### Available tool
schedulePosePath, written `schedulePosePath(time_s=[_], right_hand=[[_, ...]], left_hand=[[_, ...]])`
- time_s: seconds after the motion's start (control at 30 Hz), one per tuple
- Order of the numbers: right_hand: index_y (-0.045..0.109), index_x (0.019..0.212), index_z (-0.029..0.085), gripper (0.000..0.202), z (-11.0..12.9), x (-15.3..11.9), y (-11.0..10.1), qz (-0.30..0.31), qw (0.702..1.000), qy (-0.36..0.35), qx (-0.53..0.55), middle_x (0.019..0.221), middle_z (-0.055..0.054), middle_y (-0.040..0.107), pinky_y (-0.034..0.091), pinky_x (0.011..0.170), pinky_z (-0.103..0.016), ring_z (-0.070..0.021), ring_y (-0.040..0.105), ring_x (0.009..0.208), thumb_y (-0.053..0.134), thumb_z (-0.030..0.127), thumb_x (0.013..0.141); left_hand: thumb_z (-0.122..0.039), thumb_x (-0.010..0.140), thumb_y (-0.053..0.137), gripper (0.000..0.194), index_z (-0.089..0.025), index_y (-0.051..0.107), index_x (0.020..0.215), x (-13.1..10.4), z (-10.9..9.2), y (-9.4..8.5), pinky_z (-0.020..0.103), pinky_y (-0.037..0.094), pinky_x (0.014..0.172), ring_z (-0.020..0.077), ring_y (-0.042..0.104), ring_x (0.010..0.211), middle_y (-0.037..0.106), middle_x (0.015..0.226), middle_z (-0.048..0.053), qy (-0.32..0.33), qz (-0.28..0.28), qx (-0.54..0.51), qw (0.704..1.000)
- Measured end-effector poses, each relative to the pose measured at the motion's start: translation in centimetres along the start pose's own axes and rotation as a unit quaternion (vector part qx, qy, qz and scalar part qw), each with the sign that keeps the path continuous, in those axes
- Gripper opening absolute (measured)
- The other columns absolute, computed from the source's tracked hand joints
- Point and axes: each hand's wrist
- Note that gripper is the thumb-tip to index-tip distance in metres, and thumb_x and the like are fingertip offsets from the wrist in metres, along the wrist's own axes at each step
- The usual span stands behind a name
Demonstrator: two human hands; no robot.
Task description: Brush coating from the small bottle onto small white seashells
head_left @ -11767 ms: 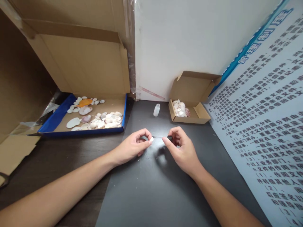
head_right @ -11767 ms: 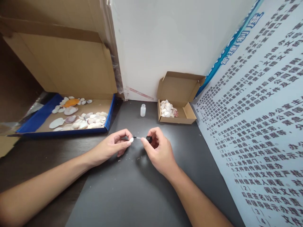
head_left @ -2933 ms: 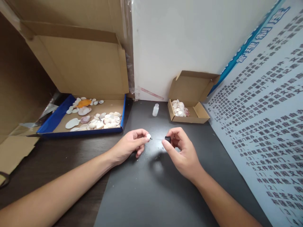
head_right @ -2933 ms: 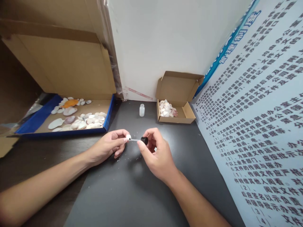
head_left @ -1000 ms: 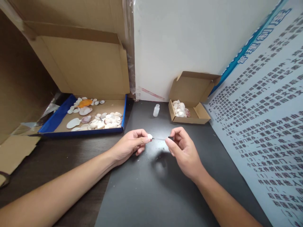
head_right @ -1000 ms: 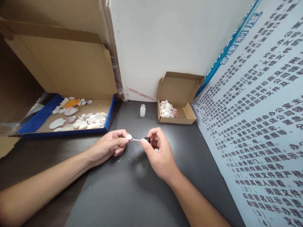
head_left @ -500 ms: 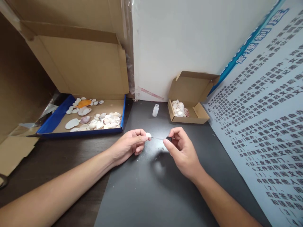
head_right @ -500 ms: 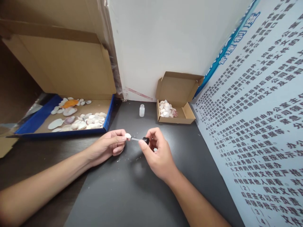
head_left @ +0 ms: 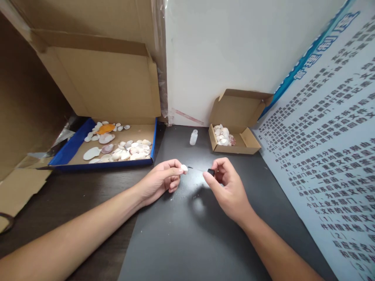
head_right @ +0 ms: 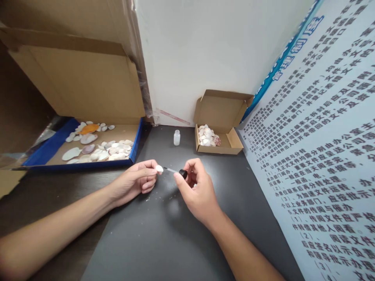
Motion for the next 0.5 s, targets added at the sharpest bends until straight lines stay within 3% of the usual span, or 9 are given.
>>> schedulePosePath(time_s=[0.1, 0.5], right_hand=[[0.042, 0.089, 0.024, 0.020, -0.02, 0.00, 0.04, 0.032, 0.999, 0.017, 0.023, 0.071, 0.007, 0.043, 0.034, 0.049, -0.023, -0.0088, 0.040, 0.052, 0.060, 0.034, 0.088], [0.044, 0.089, 0.025, 0.020, -0.25, 0.08, 0.08, 0.022, 0.999, 0.019, -0.014, 0.068, 0.007, 0.044, 0.034, 0.050, -0.024, -0.0094, 0.042, 0.051, 0.062, 0.033, 0.088]], left_hand=[[-0.026, 0.077, 0.071, 0.020, -0.018, 0.054, 0.082, 0.08, 0.13, 0.00, 0.018, 0.031, 0.043, 0.0063, 0.037, 0.047, 0.044, 0.054, -0.007, 0.008, -0.006, 0.004, 1.000], [-0.031, 0.076, 0.072, 0.024, -0.018, 0.054, 0.085, -0.10, -0.15, 0.52, 0.018, 0.033, 0.043, 0.0051, 0.036, 0.047, 0.046, 0.061, -0.006, 0.020, -0.016, 0.042, 0.999]])
Point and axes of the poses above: each hand's wrist, its own x-axis towards the middle knuckle, its own y-axis out of the palm, z = x × y
